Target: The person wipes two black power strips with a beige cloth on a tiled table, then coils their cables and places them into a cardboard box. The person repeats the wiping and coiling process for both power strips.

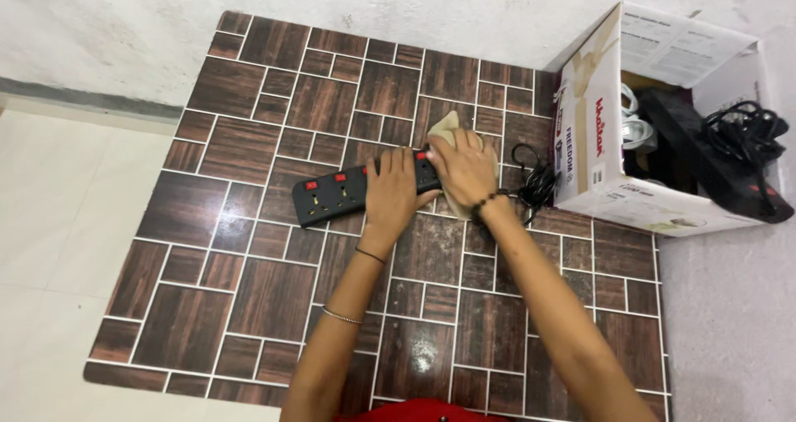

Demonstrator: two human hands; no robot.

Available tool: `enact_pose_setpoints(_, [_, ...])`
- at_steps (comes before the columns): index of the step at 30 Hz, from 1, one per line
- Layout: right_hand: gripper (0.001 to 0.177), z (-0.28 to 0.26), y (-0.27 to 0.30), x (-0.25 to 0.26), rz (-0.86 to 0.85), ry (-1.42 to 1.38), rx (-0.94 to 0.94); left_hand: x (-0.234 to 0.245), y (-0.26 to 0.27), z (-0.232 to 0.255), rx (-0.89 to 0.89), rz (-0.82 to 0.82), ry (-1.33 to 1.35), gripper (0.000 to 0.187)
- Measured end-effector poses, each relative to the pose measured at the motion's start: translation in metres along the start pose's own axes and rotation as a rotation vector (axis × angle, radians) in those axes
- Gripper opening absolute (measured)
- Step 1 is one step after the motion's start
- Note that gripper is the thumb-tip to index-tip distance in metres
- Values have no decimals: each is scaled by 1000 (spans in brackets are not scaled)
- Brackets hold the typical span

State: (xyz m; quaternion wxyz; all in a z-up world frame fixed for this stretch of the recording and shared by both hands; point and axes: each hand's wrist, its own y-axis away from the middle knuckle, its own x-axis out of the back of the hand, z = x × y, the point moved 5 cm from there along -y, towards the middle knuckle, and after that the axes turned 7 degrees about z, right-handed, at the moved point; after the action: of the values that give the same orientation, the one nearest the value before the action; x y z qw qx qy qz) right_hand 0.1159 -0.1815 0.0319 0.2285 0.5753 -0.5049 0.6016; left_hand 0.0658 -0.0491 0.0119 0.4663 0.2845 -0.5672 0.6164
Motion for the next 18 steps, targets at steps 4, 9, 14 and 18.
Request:
enact_pose_setpoints(4, [30,8,-25,-10,79,20,-7,3,0,-1,5,41,16,98])
enact_pose_setpoints(9, [40,40,-58,-48,57,32,-171,6,-1,1,-9,76,-24,96])
enact_pose_setpoints(14, [40,97,-72,-63,318,-203,-603,3,3,1,-10,58,-24,96])
enact_pose_setpoints(18, [40,103,-50,-47,587,-925,-765,3,1,2,-40,32,-44,105])
